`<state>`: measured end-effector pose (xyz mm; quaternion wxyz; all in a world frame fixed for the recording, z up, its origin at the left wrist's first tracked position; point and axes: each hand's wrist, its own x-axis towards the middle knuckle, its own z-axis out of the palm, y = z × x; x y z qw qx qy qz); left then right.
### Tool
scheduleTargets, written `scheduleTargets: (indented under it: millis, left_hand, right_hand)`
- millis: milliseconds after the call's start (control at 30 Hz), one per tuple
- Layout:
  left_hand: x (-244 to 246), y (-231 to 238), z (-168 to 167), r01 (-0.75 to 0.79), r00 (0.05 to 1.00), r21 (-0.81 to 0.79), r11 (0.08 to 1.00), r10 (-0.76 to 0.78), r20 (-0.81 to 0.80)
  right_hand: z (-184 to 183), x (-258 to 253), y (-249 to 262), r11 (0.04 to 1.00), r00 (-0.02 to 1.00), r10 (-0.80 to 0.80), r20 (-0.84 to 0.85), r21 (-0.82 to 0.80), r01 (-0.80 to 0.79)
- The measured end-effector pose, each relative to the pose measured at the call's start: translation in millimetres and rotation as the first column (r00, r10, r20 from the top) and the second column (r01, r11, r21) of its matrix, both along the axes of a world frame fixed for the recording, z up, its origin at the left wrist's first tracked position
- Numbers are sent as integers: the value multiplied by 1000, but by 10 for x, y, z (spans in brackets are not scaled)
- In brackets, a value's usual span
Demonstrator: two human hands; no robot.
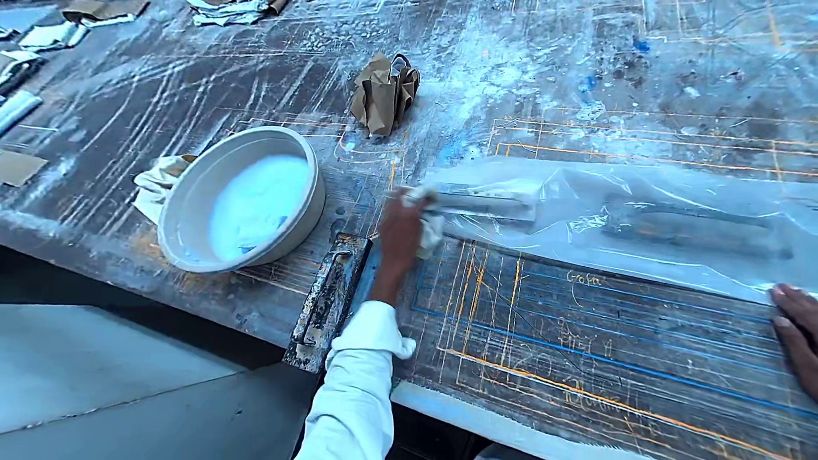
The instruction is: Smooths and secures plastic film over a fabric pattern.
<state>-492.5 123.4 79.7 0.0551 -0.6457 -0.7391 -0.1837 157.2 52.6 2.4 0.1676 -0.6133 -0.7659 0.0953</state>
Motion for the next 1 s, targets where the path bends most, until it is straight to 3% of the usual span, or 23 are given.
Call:
scheduleTargets:
  millis: [33, 100, 167, 267, 333, 400, 533, 633, 800, 1000]
  left_hand:
    - [-217, 42, 104, -154, 986, -32, 988, 156, 61]
    - [-393, 67, 352, -302, 950, 134, 944, 286, 129]
    - [-285, -74, 451, -248, 966, 300, 921, 210, 153]
    - [-140, -265, 362, -126, 986, 410, 903, 70, 150]
    - [-127, -379, 258, -119, 979, 438, 891, 33, 199]
    - [-144, -485, 177, -125, 970, 438, 890, 16, 244]
    - [-138, -645, 59, -148, 959, 394, 907, 34, 282]
    - [-101, -728, -53, -165, 946, 340, 926, 51, 321]
    - [-7, -850, -129, -182, 911, 298, 937, 47, 409]
    - [168, -420, 120, -105, 904, 332, 937, -49, 424]
  right_hand:
    - [-16, 25, 9, 1000, 1000, -3, -3, 0, 3]
    - [-29, 51, 46, 1000, 1000, -1, -5, 15, 1]
    - [-49, 79, 16, 1000, 1000, 3, 21, 9, -4]
    - [6, -143, 36, 996, 997, -32, 64, 89, 26]
    - [225, -728, 157, 985, 1000, -15, 22, 172, 11]
    - [488, -1593, 389, 970, 994, 102, -42, 228, -90]
    - [964, -3387, 1044, 904, 916, 388, -102, 237, -357]
    - [1042, -4229, 1595, 867, 874, 482, -65, 180, -465]
    - [1037, -4524, 2128, 887, 844, 422, -330, -39, -459]
    - [893, -4538, 2161, 862, 823, 379, -423, -162, -481]
